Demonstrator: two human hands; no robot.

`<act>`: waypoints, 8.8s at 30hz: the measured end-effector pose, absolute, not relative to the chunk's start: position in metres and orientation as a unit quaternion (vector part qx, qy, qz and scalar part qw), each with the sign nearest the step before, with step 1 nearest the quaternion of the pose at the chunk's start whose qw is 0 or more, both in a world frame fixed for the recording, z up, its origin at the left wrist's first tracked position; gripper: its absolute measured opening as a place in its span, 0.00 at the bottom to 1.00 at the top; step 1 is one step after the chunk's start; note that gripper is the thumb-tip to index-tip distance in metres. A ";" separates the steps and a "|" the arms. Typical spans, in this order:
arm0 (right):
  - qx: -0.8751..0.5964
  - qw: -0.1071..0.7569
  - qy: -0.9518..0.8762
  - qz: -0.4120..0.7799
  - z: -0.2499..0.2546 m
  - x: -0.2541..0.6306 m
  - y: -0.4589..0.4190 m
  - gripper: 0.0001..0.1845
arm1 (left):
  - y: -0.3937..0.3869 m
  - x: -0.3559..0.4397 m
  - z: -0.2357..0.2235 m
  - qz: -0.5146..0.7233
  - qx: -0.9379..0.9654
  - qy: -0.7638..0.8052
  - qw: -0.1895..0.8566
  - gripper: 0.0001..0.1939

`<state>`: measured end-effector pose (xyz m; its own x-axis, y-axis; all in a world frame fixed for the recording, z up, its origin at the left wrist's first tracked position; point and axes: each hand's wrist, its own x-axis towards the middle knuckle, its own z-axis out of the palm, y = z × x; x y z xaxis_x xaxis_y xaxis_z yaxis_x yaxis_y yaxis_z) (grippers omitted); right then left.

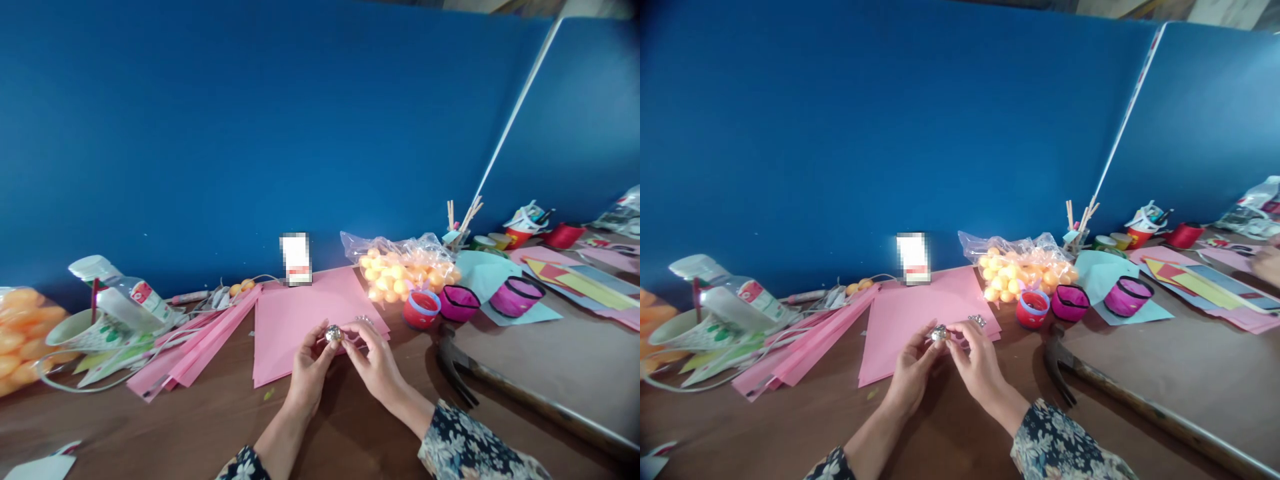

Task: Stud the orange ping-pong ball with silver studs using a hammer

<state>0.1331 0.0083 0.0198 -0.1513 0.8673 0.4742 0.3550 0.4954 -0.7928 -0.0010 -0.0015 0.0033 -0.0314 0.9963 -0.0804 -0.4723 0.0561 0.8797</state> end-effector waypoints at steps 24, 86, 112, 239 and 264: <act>-0.416 0.495 -0.725 0.236 0.015 0.141 0.012 0.13 | 0.000 0.001 0.001 0.617 0.363 0.397 0.574 0.16; -0.431 0.498 -0.725 0.202 0.015 0.138 0.012 0.07 | -0.002 0.001 0.002 0.599 0.401 0.428 0.545 0.16; -0.416 0.501 -0.722 0.234 0.016 0.138 0.013 0.10 | -0.003 0.003 0.005 0.604 0.379 0.420 0.561 0.16; -0.446 0.470 -0.727 0.227 0.008 0.137 0.019 0.07 | 0.004 0.006 -0.005 0.588 0.416 0.458 0.521 0.18; -0.399 0.427 -0.798 0.148 0.016 0.120 0.007 0.23 | 0.003 0.001 -0.001 0.639 0.323 0.393 0.577 0.16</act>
<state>0.1203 0.0071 0.0159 -0.3182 0.7630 0.5626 0.5098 0.6381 -0.5770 0.0012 0.0030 -0.0010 -0.1253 0.9912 -0.0415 -0.4842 -0.0246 0.8746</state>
